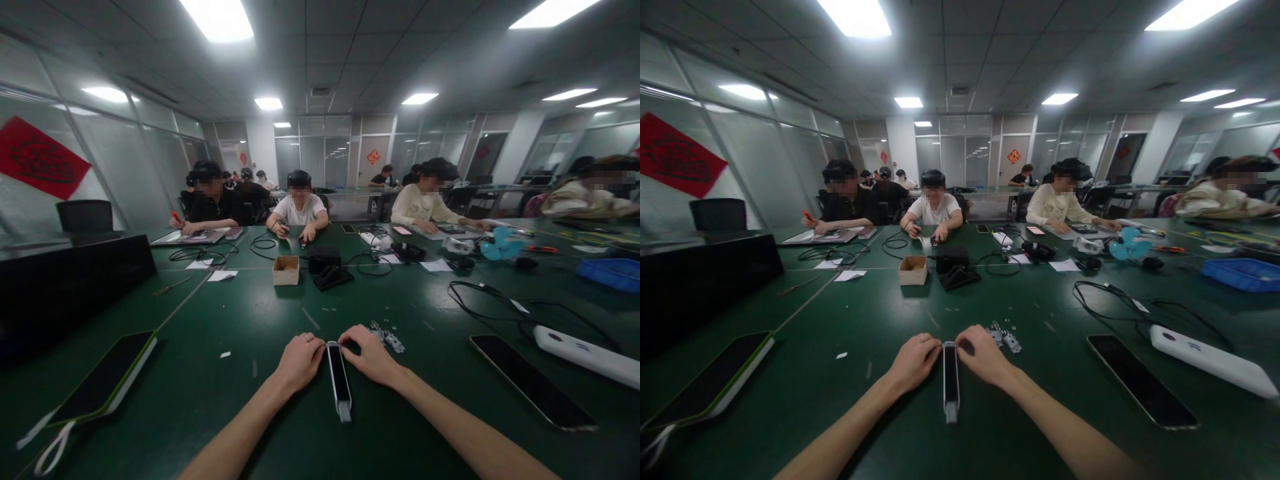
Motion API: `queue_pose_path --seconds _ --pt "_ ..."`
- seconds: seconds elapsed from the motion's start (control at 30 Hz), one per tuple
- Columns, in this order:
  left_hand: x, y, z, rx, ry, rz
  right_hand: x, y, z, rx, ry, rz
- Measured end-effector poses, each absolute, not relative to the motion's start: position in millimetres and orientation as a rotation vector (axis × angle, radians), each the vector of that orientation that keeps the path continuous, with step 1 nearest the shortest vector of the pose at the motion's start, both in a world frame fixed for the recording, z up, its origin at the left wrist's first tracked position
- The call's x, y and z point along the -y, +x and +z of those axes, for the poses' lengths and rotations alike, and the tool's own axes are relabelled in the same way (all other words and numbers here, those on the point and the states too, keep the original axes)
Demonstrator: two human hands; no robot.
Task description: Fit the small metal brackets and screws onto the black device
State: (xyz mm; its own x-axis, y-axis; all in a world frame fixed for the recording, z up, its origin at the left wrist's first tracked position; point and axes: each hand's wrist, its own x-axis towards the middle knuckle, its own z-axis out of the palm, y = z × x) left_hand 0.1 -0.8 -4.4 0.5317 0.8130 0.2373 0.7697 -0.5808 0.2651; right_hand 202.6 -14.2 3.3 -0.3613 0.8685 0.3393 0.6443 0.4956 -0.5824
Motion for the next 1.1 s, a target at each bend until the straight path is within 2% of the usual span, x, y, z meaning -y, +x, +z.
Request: queue_pose_path --seconds 0.47,0.6,0.73,0.9,1.1 --pt "1 2 -3 -1.351 2.599 0.539 13 203 3 2.207 -1.261 0.331" --pt "2 1 -1 -1.346 2.584 0.539 0 226 12 2.18 -1.242 0.18" --pt "4 1 0 -1.354 2.556 0.537 -22 271 9 2.118 -1.427 0.013" --pt "5 2 1 -1.392 2.545 0.568 -36 312 -3 2.296 -1.51 0.105" --pt "6 2 1 -1.397 2.52 0.588 -38 309 -7 2.363 -1.51 0.143"
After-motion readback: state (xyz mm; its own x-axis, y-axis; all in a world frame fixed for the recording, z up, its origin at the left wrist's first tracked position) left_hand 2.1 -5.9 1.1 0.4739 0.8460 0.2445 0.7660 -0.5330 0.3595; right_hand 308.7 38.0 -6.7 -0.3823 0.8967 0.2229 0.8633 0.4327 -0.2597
